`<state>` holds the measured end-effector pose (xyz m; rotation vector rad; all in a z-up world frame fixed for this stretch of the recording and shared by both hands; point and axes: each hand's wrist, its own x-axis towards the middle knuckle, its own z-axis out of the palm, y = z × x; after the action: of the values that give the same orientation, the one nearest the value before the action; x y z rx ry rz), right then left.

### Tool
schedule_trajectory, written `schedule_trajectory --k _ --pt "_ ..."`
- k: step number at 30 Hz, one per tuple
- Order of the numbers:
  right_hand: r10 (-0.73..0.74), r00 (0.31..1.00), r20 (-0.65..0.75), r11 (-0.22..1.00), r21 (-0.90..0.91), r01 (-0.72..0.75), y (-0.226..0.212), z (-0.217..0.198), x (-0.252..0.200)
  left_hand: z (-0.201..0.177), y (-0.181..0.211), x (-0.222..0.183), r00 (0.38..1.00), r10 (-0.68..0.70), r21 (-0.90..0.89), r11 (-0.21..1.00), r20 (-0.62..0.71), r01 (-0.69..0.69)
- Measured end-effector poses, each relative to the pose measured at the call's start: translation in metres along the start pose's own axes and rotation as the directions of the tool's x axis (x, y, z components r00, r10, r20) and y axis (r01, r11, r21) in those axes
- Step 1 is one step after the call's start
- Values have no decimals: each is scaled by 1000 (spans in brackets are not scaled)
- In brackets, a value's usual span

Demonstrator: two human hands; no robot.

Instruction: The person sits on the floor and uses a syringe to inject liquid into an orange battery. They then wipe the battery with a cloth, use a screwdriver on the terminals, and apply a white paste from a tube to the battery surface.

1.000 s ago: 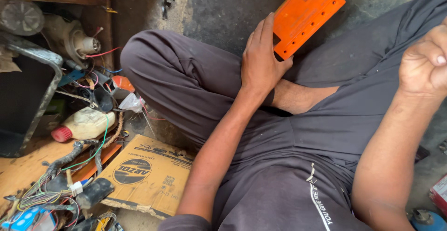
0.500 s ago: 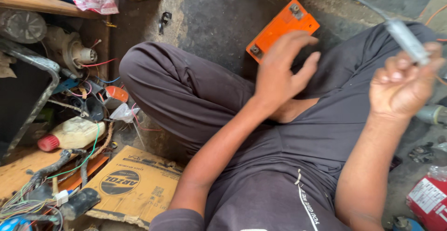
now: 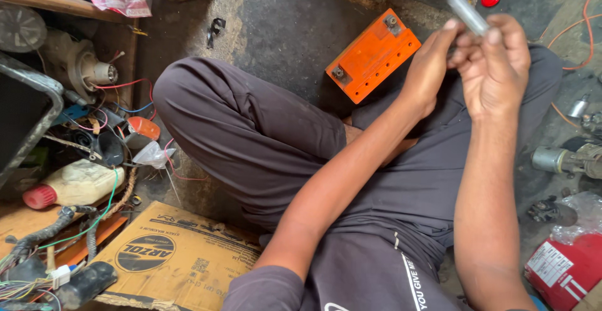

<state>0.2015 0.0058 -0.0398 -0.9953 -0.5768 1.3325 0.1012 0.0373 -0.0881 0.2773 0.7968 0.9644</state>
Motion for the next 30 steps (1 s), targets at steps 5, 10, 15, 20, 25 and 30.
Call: schedule_trajectory --k 5,10,15,20,25,30 --pt "-84 996 -27 959 -274 73 1 20 20 13 5 27 1000 -9 -167 986 -22 5" --pt "-236 971 49 881 -411 235 3 24 24 16 15 29 999 -14 -131 991 -30 10" --pt "-299 954 -16 834 -489 254 8 18 19 17 14 28 999 39 -213 976 1 -38" --pt "-349 936 38 816 -479 324 7 19 16 12 12 29 999 32 -195 980 -20 -36" --pt "-343 939 11 807 -509 301 2 21 8 9 9 33 998 8 -176 984 -62 -18" --pt "-345 939 -1 800 -524 293 -5 21 -3 7 4 36 995 61 -97 993 -82 -68"
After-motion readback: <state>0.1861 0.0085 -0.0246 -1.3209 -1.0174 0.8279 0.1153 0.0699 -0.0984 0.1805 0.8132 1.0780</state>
